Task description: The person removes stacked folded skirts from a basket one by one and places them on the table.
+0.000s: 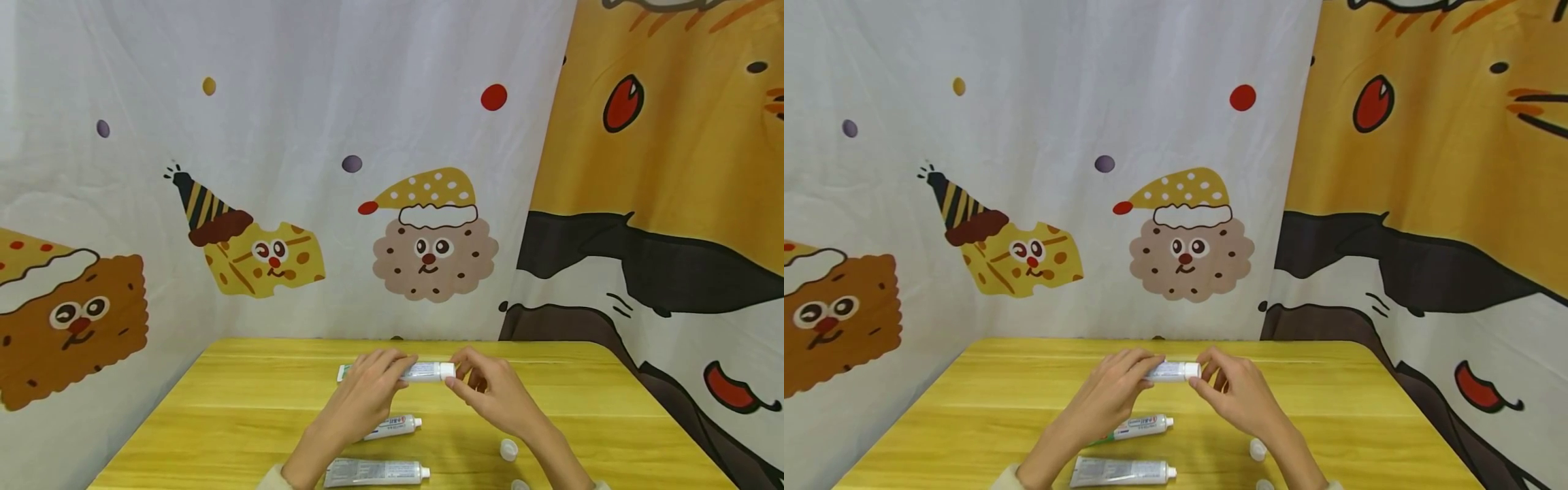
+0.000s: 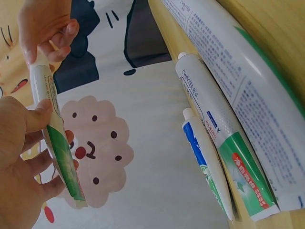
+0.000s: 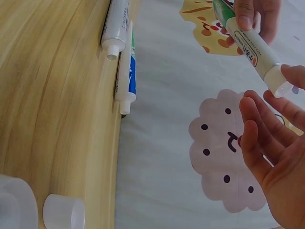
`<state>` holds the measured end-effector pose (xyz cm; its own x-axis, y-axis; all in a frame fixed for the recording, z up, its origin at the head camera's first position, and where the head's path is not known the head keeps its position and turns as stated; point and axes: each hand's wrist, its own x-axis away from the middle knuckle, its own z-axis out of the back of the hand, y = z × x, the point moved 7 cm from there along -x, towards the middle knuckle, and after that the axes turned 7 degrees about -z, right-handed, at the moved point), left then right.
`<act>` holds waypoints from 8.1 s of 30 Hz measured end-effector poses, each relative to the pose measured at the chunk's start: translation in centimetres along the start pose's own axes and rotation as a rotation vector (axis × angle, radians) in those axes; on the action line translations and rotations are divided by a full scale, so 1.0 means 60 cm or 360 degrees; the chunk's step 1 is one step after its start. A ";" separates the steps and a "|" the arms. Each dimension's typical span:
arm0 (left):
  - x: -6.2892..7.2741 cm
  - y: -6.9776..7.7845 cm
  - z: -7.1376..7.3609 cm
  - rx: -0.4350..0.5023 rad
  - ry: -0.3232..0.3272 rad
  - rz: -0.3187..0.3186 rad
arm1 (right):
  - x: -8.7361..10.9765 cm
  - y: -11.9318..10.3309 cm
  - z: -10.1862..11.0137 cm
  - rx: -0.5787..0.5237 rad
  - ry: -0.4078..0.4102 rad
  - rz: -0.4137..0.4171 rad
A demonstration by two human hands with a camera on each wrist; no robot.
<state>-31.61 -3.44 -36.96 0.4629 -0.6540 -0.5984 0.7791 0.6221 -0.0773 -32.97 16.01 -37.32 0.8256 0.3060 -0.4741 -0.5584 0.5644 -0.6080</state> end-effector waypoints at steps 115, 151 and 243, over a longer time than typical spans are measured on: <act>-0.001 0.001 0.000 -0.0019 -0.0032 0.0002 | 0.002 -0.005 0.002 0.0100 0.0064 0.0096; -0.002 -0.002 0.005 0.0012 0.0040 0.0002 | 0.003 -0.008 -0.005 0.0154 -0.0012 0.0061; 0.045 -0.113 -0.183 0.0156 -0.0800 0.0245 | 0.001 0.028 0.023 0.0234 -0.0166 -0.0220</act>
<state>-40.28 -4.68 -46.80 0.7018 -0.6987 -0.1389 0.7108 0.6998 0.0709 -33.76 18.01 -37.51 0.9016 0.2916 -0.3196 -0.4280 0.7097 -0.5596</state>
